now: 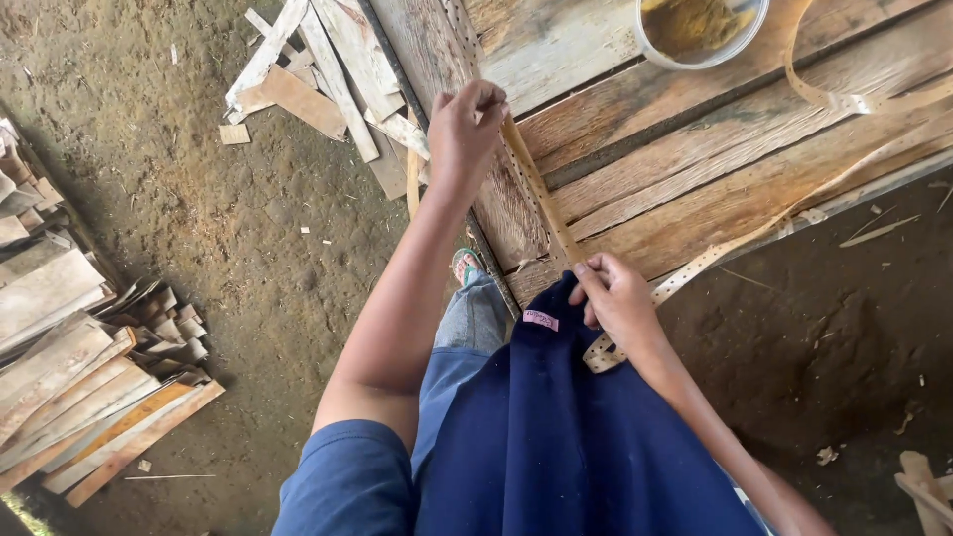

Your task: The person repeatedly picks up thin wooden strips with perforations, rubs them against a wooden workbench to smooth the surface, and places them back on the bench. A small container with a brown substance is present but not used during the clip.

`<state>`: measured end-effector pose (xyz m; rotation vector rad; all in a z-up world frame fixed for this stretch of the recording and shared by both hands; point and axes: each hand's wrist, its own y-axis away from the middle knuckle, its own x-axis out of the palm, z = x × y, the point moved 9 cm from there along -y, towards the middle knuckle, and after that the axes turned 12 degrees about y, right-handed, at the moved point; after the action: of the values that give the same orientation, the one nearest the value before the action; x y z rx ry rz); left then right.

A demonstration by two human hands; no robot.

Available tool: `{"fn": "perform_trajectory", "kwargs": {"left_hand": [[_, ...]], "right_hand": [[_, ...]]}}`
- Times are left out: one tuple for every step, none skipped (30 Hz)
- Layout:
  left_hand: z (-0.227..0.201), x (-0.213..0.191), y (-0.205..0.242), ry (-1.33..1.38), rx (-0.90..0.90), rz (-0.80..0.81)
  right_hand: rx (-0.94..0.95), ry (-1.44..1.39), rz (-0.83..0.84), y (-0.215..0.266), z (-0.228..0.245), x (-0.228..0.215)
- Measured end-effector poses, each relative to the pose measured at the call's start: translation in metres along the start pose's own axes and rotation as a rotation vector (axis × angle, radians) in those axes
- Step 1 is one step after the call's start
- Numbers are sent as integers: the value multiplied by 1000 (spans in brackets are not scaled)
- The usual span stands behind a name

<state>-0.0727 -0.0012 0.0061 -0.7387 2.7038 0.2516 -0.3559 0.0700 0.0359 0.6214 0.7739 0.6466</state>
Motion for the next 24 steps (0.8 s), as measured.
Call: {"fn": "perform_trajectory", "kwargs": {"left_hand": [[6,4,-5,-3,-2,5],[6,5,-10,-57,65,-24],[6,6,-15,-111,133,-53],[13,7,-17,-113,132,-52],[8,11,-17,-220,277,-55],[4,18,-15,-326,421,-53],[6,18,-16,-326,419,-51],[5,23,-15,-411,448,-39],[5,27,-14,-496,476,-26],[4,26,-12,-496,474,-24],[4,27,-10,-530,469,1],[3,28,-9,-564,466,24],[4,28,-10,-564,466,25],[5,30,-11,-585,458,26],[7,31,-11,-606,451,28],[7,31,-12,-605,452,27],[8,31,-13,-619,450,18],[8,31,-13,-631,449,9],[11,31,-16,-630,449,9],[20,28,-20,-598,376,6],[29,27,-24,-566,303,3],[29,26,-26,-564,303,6],[28,22,-27,-512,318,-13],[27,18,-29,-459,334,-34]], "right_hand": [[4,-4,2,-3,-1,3],[5,-11,-4,-6,-1,6],[5,-18,-10,-9,0,8],[6,-19,-8,-11,2,9],[14,-13,-9,-13,3,9],[24,-7,-11,-15,4,9],[27,-8,-11,-17,3,10],[23,-4,-13,-18,3,10],[20,-1,-15,-19,3,10],[23,-1,-15,-18,4,10],[26,12,-16,-17,6,10],[26,24,-19,-17,8,10],[26,23,-18,-17,10,10],[28,33,-20,-16,11,9],[30,43,-21,-16,12,9],[30,43,-22,-16,12,9],[34,52,-23,-16,11,9],[39,62,-24,-17,11,9],[39,62,-25,-17,11,9],[39,55,-23,-17,11,9],[40,47,-21,-17,11,10],[42,47,-22,-18,11,10],[44,42,-24,-18,10,11],[44,39,-26,-19,10,11]]}}
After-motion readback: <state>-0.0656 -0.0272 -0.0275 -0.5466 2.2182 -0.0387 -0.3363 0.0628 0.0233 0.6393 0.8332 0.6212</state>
